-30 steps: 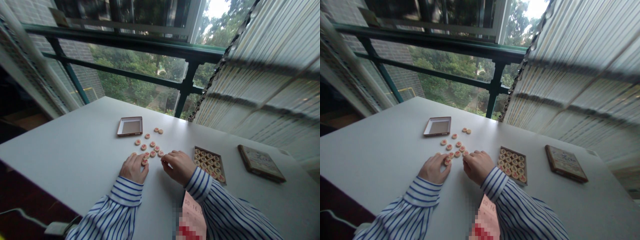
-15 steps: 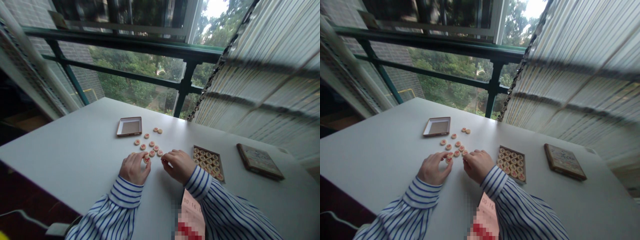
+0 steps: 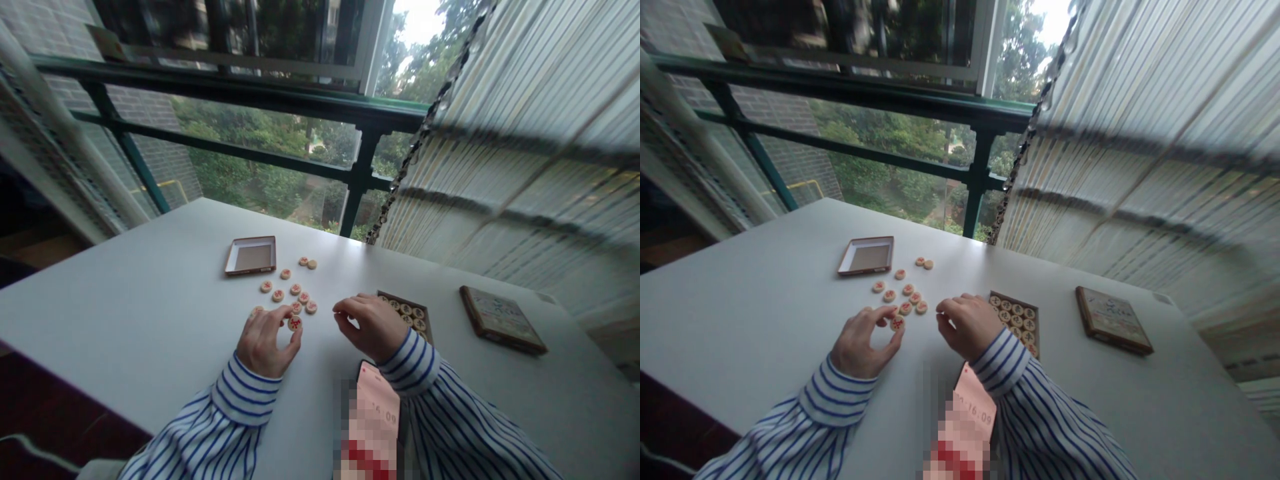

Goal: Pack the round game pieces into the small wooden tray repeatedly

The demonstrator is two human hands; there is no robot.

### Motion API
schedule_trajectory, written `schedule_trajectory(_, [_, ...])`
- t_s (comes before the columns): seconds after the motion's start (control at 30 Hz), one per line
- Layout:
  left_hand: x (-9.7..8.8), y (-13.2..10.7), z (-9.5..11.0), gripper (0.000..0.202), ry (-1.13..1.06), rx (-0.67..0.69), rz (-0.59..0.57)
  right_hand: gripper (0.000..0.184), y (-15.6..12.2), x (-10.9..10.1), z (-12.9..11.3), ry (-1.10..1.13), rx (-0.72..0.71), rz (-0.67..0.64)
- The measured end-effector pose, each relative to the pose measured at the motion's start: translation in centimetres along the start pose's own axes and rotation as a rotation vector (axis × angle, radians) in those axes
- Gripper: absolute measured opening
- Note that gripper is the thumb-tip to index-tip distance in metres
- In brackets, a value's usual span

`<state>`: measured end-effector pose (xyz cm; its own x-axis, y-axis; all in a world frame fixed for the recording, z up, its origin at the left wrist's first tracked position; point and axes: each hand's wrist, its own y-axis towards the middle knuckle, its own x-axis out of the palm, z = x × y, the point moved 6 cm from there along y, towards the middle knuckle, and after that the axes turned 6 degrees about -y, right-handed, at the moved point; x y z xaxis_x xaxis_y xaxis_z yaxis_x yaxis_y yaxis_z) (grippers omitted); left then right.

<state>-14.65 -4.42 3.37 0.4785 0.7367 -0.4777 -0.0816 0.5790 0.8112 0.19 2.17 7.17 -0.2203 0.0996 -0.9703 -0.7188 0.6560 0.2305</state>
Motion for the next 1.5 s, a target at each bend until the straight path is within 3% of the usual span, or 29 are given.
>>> schedule_trajectory(0.43, [0.9,0.0,1.1,0.025,-0.081,0.047,-0.051,0.017,-2.2,-2.3,3.5,-0.02,0.088,0.053])
schedule_trajectory(0.7, [1.2,1.5,2.7,0.026,-0.115,0.077,-0.158,0.017,-2.9,-3.3,4.0,-0.025,0.086,0.052])
schedule_trajectory(0.9, [1.8,2.8,3.9,0.026,-0.162,0.086,-0.162,0.017,-3.5,-4.2,5.0,-0.008,0.122,0.053])
schedule_trajectory(1.5, [5.4,5.8,8.2,0.027,-0.277,0.086,-0.249,0.017,-4.1,-4.8,6.0,0.004,0.158,0.097])
